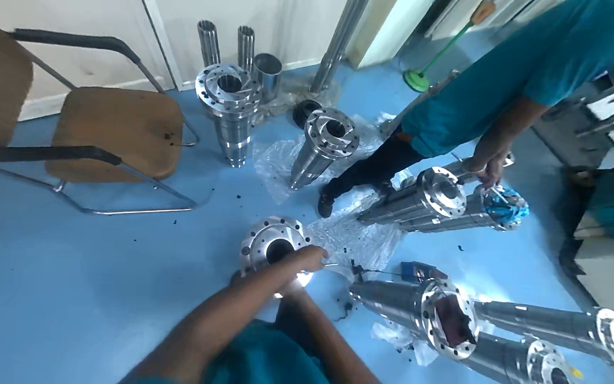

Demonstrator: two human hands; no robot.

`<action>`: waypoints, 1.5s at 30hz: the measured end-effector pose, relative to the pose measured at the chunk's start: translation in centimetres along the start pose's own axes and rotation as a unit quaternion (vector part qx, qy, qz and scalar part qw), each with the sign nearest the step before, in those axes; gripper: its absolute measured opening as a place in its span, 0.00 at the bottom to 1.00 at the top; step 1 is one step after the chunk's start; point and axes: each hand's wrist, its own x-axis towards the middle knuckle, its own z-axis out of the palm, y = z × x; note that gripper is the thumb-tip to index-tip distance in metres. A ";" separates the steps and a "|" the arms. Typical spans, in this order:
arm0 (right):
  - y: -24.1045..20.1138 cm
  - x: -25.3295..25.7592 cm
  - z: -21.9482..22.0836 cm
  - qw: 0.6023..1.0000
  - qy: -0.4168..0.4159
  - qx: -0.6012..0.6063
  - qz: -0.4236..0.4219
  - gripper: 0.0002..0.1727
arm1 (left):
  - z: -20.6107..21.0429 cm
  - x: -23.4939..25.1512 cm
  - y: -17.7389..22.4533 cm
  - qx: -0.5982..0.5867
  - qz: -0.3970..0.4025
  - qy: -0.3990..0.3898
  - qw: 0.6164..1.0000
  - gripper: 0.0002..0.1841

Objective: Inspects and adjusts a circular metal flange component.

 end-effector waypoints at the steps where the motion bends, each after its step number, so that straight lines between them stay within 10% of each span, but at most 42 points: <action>1: -0.2 -0.3 -0.7 1.000 -0.026 -0.007 -0.010 0.17 | -0.6 -1.3 -0.5 -0.009 -0.013 0.023 1.000 0.22; 9: 6.0 -2.2 -8.6 0.946 0.300 -0.103 -0.067 0.14 | -0.2 -11.9 -11.3 -0.172 -0.168 0.003 0.971 0.20; 21: 10.0 -3.6 -8.8 0.969 0.196 -0.118 0.098 0.20 | 1.9 -8.3 -10.0 -0.364 -0.194 0.252 0.876 0.18; 25: 9.7 -5.1 -6.5 0.983 0.082 -0.106 0.125 0.21 | -1.0 -2.6 -6.9 -0.280 -0.190 0.281 0.898 0.19; 30: 5.6 -2.8 -2.3 0.990 0.014 -0.123 0.069 0.20 | -2.0 3.4 0.3 -0.004 -0.128 0.130 0.983 0.17; 37: 1.8 -0.5 -1.9 0.991 -0.049 -0.128 0.000 0.21 | -1.4 3.0 1.7 0.118 -0.019 -0.068 0.990 0.16; 45: 6.2 -1.3 -10.8 0.936 0.311 -0.162 -0.011 0.16 | -0.4 -8.4 -9.1 -0.174 -0.183 -0.087 0.964 0.22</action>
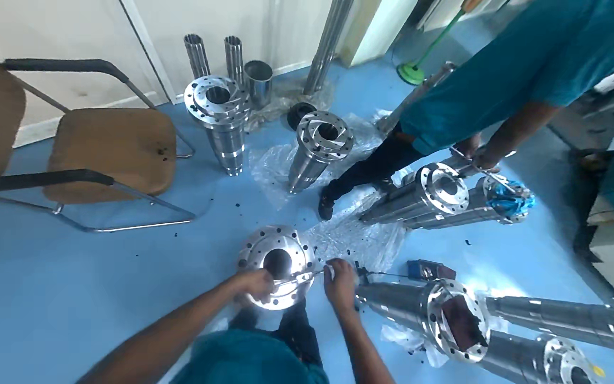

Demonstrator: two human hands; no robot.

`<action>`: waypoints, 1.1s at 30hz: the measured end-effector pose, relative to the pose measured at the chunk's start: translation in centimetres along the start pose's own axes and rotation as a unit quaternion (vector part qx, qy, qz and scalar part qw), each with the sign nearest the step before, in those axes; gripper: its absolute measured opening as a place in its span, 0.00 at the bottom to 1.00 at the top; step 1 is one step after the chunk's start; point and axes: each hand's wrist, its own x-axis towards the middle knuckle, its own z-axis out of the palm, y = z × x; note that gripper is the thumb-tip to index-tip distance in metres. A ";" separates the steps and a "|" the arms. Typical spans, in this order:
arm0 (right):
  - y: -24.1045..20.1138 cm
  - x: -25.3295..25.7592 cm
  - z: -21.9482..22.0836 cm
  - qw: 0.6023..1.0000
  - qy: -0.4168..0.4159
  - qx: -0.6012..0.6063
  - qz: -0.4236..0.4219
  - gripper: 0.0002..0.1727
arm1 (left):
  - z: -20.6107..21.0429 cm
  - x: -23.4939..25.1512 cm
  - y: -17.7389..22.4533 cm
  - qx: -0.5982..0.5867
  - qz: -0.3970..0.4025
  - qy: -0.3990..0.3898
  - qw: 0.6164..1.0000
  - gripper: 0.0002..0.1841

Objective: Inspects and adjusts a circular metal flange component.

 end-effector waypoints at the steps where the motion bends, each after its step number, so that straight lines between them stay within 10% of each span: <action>1: 0.7 0.9 -0.1 1.000 -0.020 -0.020 0.002 0.17 | 0.7 -0.3 -0.8 -0.035 -0.001 0.011 0.999 0.21; 17: 2.1 -5.6 2.9 0.966 -0.188 -0.023 0.177 0.28 | -0.2 3.5 2.9 -0.227 0.056 0.267 0.935 0.20; 26: -8.1 -6.7 7.0 0.921 -0.337 0.164 0.107 0.17 | 2.1 7.6 15.0 0.190 0.096 0.160 0.964 0.18; 30: -4.6 -5.2 5.5 0.947 -0.257 0.180 0.075 0.17 | 2.4 1.0 12.5 -0.174 0.170 0.175 0.954 0.20; 33: -1.6 -4.2 4.3 0.987 -0.047 0.154 -0.016 0.15 | 3.5 -6.7 9.7 -0.602 0.131 0.123 0.778 0.14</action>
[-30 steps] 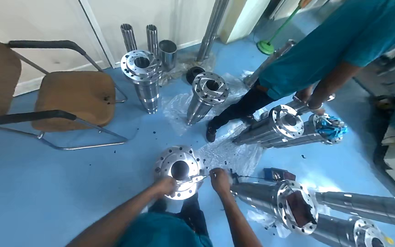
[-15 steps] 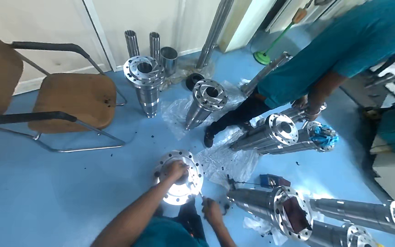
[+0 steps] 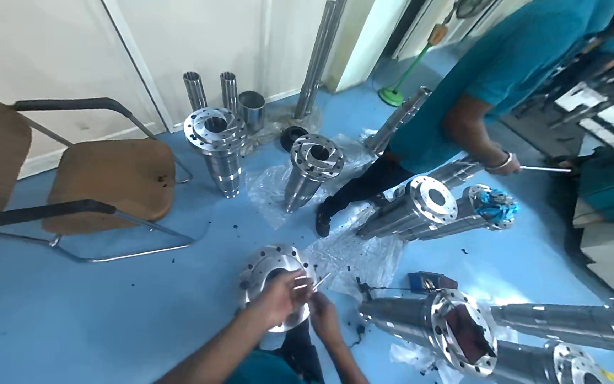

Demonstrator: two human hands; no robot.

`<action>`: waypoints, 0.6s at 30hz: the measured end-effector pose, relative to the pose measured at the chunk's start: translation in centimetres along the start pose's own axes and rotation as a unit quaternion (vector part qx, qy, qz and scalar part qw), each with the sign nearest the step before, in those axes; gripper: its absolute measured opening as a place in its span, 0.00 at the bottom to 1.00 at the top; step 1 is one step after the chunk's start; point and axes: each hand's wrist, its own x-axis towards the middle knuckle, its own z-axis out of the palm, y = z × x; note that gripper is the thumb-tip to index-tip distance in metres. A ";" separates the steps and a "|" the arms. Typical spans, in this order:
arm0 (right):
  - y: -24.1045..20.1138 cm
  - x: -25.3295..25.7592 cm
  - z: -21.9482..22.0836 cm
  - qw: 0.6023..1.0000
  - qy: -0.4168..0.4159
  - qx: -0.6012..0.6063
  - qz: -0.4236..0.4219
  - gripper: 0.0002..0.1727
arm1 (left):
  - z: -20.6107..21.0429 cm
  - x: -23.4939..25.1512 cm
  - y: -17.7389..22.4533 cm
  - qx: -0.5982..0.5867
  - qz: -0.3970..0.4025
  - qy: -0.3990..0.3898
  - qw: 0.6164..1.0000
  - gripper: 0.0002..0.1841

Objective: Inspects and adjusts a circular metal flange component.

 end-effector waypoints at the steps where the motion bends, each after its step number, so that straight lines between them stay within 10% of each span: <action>1: 0.5 0.7 -0.7 0.998 0.027 -0.033 -0.047 0.16 | -1.1 -2.2 -0.1 -0.099 -0.002 0.021 0.995 0.14; 6: 1.1 5.2 -2.7 0.927 -0.195 -0.276 -0.164 0.35 | -6.8 -7.7 -2.6 -0.326 0.062 0.044 0.942 0.20; 12: -0.8 8.2 -3.1 0.834 -0.355 -0.376 -0.193 0.35 | -9.6 -5.9 -1.9 -0.322 0.125 0.097 0.933 0.19; 18: 0.5 6.3 -1.4 0.915 -0.269 -0.295 -0.053 0.35 | -11.1 -2.7 -1.7 -0.288 0.111 0.153 0.939 0.16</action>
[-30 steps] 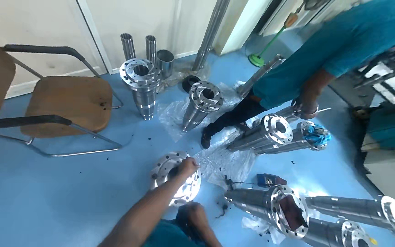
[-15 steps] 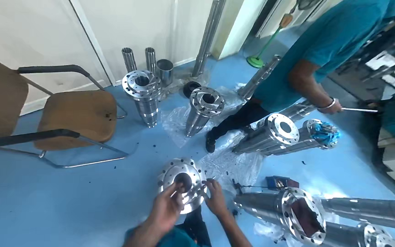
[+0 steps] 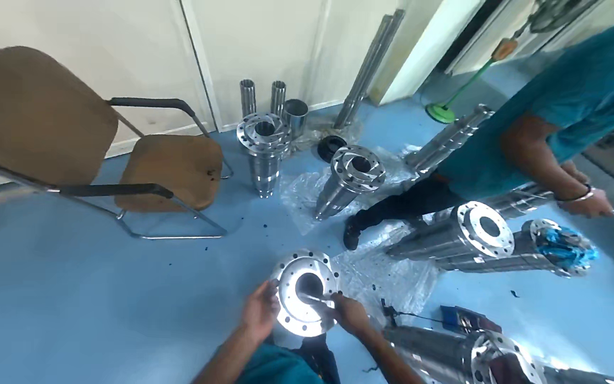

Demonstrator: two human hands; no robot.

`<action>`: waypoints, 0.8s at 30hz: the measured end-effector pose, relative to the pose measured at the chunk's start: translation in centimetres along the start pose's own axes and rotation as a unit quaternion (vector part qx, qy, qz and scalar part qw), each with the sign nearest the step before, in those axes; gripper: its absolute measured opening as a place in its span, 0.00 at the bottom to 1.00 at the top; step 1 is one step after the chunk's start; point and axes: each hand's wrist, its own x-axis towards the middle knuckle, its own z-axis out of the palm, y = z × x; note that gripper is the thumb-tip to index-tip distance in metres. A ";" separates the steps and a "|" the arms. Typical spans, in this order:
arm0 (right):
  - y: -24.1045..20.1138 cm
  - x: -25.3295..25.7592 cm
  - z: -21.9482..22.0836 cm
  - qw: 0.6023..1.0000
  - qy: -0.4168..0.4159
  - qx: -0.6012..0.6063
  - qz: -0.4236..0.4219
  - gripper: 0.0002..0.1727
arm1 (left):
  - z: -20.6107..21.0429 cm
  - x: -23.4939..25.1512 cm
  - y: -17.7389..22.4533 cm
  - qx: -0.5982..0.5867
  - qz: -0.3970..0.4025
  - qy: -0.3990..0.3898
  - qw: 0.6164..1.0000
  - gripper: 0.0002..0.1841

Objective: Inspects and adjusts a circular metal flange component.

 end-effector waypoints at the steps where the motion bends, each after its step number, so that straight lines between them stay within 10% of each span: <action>1: -0.4 -0.2 1.3 0.995 0.047 0.067 0.050 0.33 | -0.2 0.6 -0.1 0.005 0.001 0.002 1.000 0.16; 3: -2.2 -0.5 3.8 0.938 0.156 0.271 0.147 0.30 | -0.6 1.9 -0.4 0.034 0.003 0.007 0.999 0.14; 9: -8.4 1.9 6.2 0.565 0.338 0.701 0.275 0.25 | -0.8 5.0 -3.8 0.400 -0.044 -0.022 0.915 0.17; 11: -8.1 1.6 6.0 0.593 0.329 0.679 0.283 0.24 | -0.8 5.1 -5.1 0.546 -0.096 -0.110 0.825 0.23; 16: -3.3 -0.5 2.9 0.882 0.385 0.215 0.167 0.39 | 0.0 4.0 -8.3 0.668 -0.203 -0.203 0.687 0.23; 19: 0.2 0.6 1.1 0.944 0.317 0.059 0.075 0.21 | -0.2 4.3 -8.7 0.670 -0.210 -0.199 0.683 0.22; 24: 2.6 0.1 0.3 0.958 0.272 0.051 0.078 0.19 | 0.3 6.5 -6.7 0.694 -0.206 -0.186 0.665 0.22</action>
